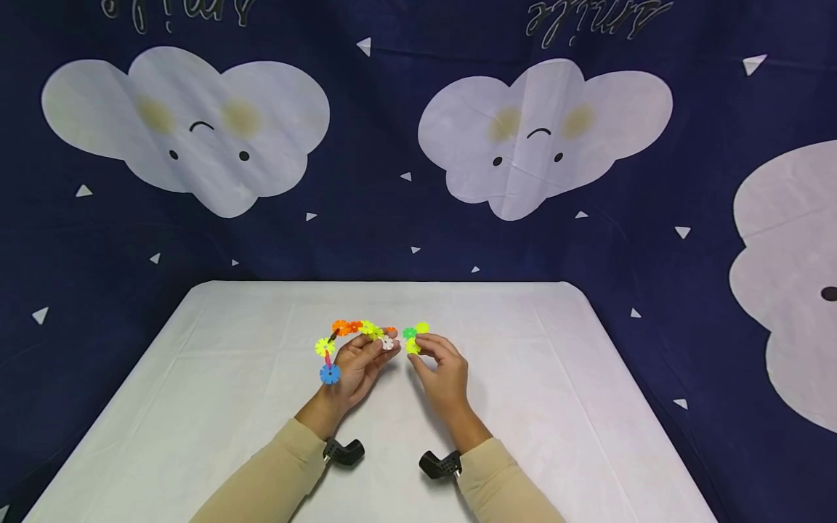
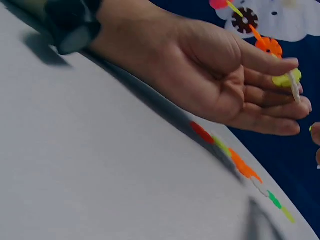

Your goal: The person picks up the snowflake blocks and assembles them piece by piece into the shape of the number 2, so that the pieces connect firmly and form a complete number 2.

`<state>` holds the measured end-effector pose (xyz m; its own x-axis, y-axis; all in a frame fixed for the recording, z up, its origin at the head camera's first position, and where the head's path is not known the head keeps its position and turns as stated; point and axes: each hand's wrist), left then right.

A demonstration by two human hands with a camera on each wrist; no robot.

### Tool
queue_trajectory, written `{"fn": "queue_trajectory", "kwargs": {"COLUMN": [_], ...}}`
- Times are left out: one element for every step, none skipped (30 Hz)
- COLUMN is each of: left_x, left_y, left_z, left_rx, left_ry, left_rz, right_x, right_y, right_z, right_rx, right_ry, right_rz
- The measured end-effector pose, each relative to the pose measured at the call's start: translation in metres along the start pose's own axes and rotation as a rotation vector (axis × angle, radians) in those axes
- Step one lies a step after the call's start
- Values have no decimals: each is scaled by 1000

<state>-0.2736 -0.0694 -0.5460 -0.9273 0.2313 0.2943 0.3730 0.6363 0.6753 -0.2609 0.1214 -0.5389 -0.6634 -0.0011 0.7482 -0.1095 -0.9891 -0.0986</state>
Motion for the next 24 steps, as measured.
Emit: {"fn": "queue_trajectory", "kwargs": {"left_x": [0,0,0,-1,-1,-1,-1,-2,-2,-2,-2,-2,-2,-2,-2,-3,-3,-3,-3,-3,-3,-3,-3,-3], "left_y": [0,1,1,1,1,2,2,2,3,3,3,3,3,4,3,3,4,4,3,3,3,3,3,3], "left_z": [0,-1,-1,-1,-1,-1,-2,-2,-2,-2,-2,-2,-2,-1,-1,-1,-1,-1,-1,-1,-1,-1,-1,0], "left_rx": [0,3,4,9,11,13,14,18,22,23,22,19,16,18,17,17,19,21,23,26,27,27,25,22], "left_ry": [0,0,-2,-3,-6,-10,-16,-21,-26,-30,-36,-41,-45,-45,-47,-48,-49,-47,-45,-44,-43,-40,-37,-33], "left_rz": [-4,-8,-13,-19,-27,-37,-50,-62,-75,-87,-98,-108,-113,-111,-105,-98,-91,-81,-69,-59,-50,-45,-38,-29], "right_x": [-1,-1,-2,-3,-3,-4,-4,-4,-5,-5,-5,-5,-5,-5,-5,-5,-5,-5,-5,-5,-5,-5,-5,-5], "right_y": [1,2,3,3,4,5,6,6,7,8,8,9,9,10,10,10,10,11,10,11,11,11,11,11], "right_z": [2,3,5,5,6,6,6,7,8,8,9,9,10,11,11,11,11,12,13,13,14,15,15,16], "right_rx": [23,45,57,61,64,58,44,31,16,2,-13,-33,-53,-65,-78,-96,-114,-131,-151,-169,-189,-206,-222,-241], "right_ry": [-10,-19,-29,-41,-52,-67,-86,-105,-122,-137,-151,-163,-173,-177,-183,-191,-201,-213,-228,-243,-261,-280,-297,-317], "right_rz": [1,7,14,21,30,38,47,54,58,62,65,65,64,61,59,57,53,49,44,40,35,31,26,22]}}
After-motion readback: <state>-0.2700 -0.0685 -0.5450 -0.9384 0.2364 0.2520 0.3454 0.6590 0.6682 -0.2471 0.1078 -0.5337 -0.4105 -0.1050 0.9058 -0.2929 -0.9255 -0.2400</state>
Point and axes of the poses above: each hand's wrist, its own x-axis towards the middle knuckle, its own y-axis out of the palm, z = x × y, and after that the axes turned 1 degree about -x, right-handed
